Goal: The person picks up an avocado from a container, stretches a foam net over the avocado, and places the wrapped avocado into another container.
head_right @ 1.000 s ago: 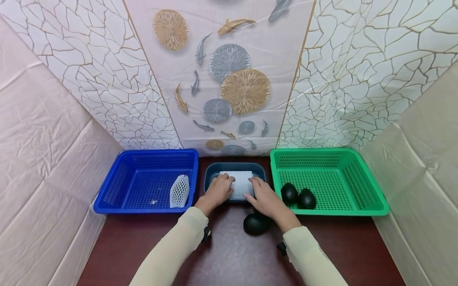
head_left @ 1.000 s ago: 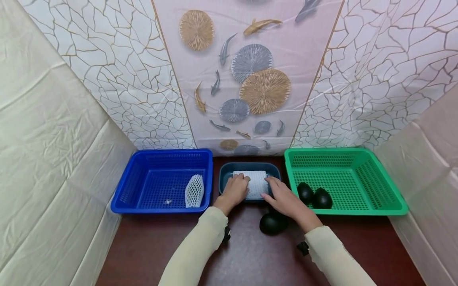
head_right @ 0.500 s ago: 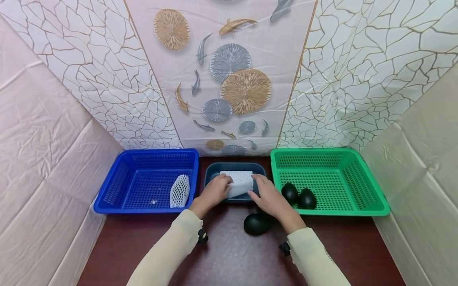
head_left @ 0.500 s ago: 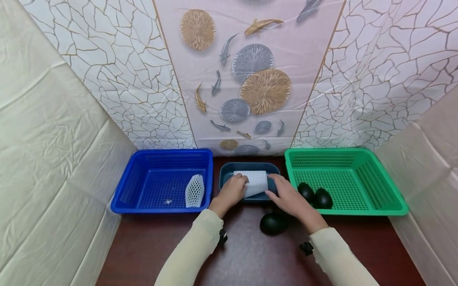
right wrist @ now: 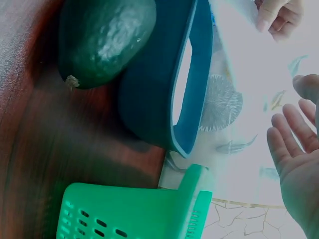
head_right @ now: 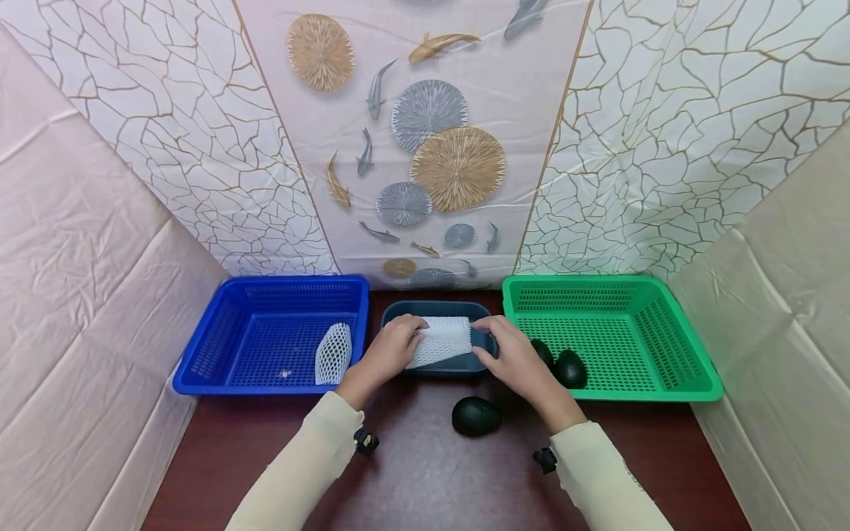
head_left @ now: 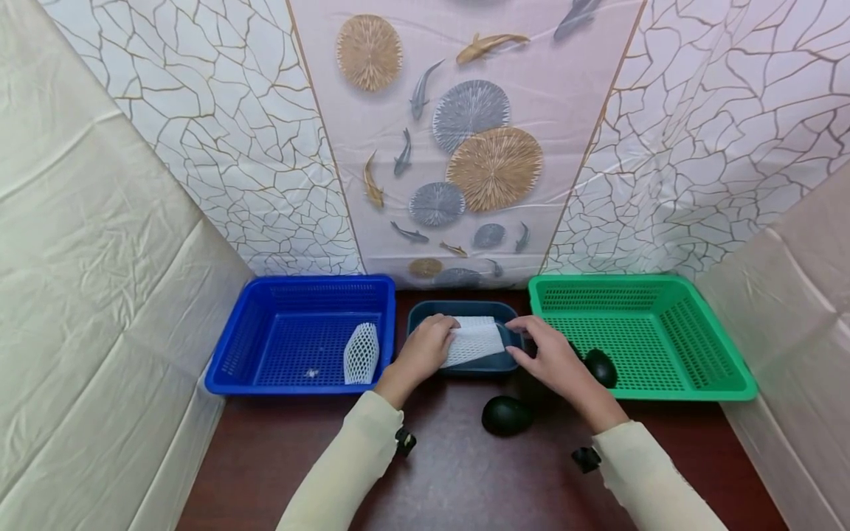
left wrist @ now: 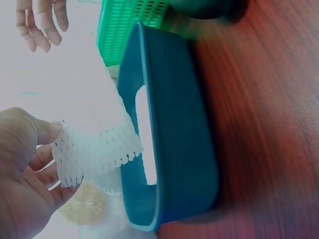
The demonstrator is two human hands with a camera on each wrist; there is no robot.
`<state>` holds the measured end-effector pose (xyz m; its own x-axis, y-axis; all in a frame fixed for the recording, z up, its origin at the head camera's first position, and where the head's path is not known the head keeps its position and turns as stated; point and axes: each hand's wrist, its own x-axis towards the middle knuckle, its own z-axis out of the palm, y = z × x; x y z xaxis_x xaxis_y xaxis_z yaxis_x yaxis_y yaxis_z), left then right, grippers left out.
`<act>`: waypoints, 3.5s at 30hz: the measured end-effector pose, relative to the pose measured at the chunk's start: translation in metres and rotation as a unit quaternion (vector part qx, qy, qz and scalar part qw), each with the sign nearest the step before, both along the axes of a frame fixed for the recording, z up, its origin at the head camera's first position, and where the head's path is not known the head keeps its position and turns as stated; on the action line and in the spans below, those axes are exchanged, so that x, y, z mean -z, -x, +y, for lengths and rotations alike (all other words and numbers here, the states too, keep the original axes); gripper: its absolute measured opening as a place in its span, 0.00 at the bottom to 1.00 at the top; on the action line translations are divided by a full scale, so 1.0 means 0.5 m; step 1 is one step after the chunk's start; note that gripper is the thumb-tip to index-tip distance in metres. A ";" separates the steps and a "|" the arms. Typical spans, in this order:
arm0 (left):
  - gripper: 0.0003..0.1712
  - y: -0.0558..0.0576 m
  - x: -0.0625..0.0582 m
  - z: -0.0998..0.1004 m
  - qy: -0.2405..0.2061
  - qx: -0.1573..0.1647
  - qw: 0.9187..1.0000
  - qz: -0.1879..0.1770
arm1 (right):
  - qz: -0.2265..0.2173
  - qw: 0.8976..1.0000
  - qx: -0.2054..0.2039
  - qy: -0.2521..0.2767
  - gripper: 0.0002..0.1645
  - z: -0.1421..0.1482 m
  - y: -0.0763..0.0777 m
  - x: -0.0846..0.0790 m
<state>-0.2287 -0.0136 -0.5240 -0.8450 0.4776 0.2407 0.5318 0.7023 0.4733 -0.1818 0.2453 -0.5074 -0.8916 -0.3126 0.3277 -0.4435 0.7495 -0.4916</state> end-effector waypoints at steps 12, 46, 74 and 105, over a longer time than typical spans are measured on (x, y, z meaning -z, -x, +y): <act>0.11 -0.013 -0.032 -0.003 -0.033 0.013 0.999 0.013 | -0.044 0.998 0.001 0.042 0.20 -0.011 0.001 -0.018; 0.08 -0.039 -0.078 -0.001 -0.171 0.021 0.985 0.015 | 0.003 0.996 -0.018 0.082 0.09 -0.011 -0.019 0.023; 0.18 -0.054 -0.088 0.004 -0.161 0.062 0.982 -0.078 | 0.199 0.977 -0.066 0.039 0.18 -0.002 -0.025 0.007; 0.08 -0.074 -0.066 0.045 -0.204 0.044 0.978 -0.015 | 0.033 0.997 -0.005 0.071 0.10 -0.052 -0.052 -0.035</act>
<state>-0.1918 0.0089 -0.4910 -0.8140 0.4181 0.4033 0.5641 0.4031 0.7206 -0.1560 0.2192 -0.4898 -0.8637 -0.2688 0.4263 -0.4857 0.6697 -0.5618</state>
